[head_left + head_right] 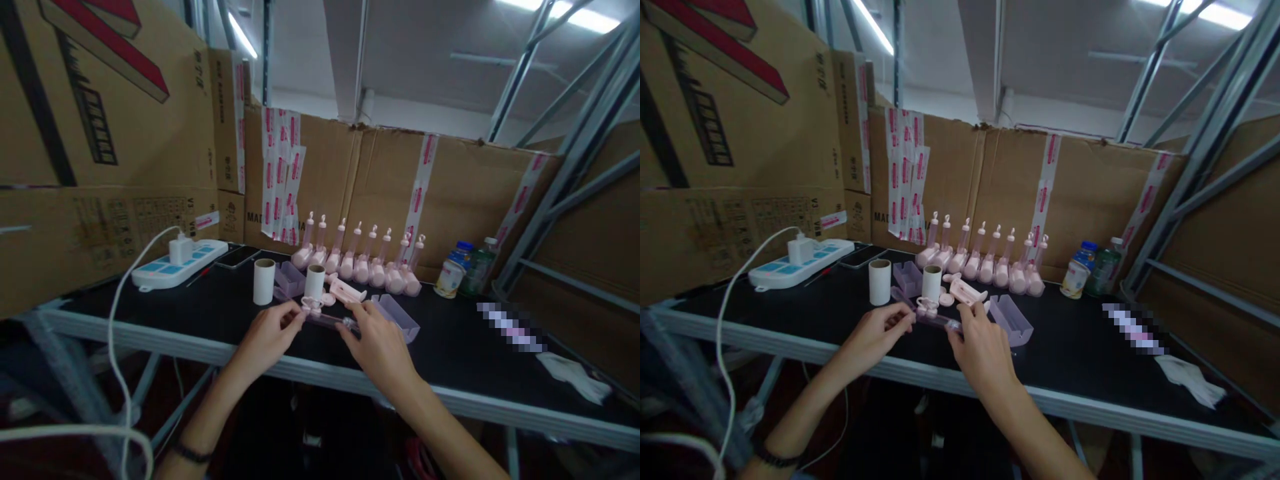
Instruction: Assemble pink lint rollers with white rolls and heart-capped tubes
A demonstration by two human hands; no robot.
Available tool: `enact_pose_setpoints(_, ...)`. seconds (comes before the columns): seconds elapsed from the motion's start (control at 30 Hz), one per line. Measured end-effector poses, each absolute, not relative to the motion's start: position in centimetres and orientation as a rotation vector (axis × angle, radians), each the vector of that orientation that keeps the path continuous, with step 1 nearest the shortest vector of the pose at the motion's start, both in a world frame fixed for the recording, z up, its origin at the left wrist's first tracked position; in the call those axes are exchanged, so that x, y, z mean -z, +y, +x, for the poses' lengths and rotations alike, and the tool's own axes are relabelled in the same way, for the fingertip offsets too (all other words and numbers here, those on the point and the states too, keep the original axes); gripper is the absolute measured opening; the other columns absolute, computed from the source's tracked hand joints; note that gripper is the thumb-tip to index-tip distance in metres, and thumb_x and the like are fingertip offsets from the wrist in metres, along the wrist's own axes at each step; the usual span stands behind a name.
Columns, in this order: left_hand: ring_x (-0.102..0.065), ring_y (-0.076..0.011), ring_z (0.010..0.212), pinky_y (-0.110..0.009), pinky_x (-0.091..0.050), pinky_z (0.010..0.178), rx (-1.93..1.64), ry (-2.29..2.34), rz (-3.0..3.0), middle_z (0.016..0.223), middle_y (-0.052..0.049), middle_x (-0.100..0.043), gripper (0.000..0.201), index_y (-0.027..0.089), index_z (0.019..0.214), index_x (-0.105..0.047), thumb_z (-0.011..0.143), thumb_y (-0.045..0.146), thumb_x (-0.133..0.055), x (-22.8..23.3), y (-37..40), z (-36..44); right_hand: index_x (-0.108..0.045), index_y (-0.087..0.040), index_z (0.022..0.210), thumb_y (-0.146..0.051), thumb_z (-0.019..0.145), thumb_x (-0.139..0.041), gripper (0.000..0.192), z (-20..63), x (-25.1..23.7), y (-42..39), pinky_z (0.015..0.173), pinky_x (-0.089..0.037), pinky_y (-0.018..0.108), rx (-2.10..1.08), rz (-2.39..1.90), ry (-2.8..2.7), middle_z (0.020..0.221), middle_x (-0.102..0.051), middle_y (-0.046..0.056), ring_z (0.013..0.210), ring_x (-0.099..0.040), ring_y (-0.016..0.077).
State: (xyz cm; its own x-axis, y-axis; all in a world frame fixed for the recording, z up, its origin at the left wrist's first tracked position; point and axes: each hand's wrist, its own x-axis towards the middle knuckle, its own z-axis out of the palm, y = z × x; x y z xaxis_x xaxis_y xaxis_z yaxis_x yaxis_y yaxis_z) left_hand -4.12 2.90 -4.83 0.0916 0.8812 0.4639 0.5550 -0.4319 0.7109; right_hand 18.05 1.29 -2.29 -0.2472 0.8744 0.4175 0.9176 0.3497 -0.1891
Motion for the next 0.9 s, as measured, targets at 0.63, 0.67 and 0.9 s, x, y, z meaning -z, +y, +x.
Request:
enact_pose_setpoints(0.63,-0.068,-0.0268,0.116,-0.038,-0.042,0.105,-1.082,1.081,2.257,0.121,-0.009,-0.077,0.028,0.021,0.115,-0.077,0.097,0.034,-0.061,6.7,1.7,-1.8,-0.063,-0.015,0.133,-0.048,0.1,-0.034,0.055,38.0,8.9,6.4,0.096,-0.05,0.048,0.253,-1.616,-1.968,0.119,-0.069,0.02,0.11,-0.066,0.036)
enact_pose_setpoints(0.67,-0.07,-0.0254,0.111,-0.035,-0.045,0.1,-1.097,1.066,2.233,0.117,-0.009,-0.078,0.028,0.019,0.113,-0.077,0.098,0.033,-0.059,6.7,1.8,-2.1,-0.062,-0.013,0.135,-0.046,0.1,-0.035,0.056,38.7,9.8,7.3,0.096,-0.05,0.049,0.287,-1.627,-2.01,0.12,-0.069,0.021,0.11,-0.066,0.0365)
enact_pose_setpoints(0.9,-0.071,-0.0196,0.081,-0.027,-0.05,0.074,-1.15,0.984,2.057,0.09,-0.009,-0.079,0.034,0.012,0.093,-0.077,0.1,0.035,-0.053,6.5,2.3,-3.6,-0.059,-0.013,0.14,-0.033,0.096,-0.04,0.052,39.2,12.4,9.8,0.097,-0.052,0.049,0.397,-1.551,-2.174,0.121,-0.068,0.02,0.109,-0.067,0.034)
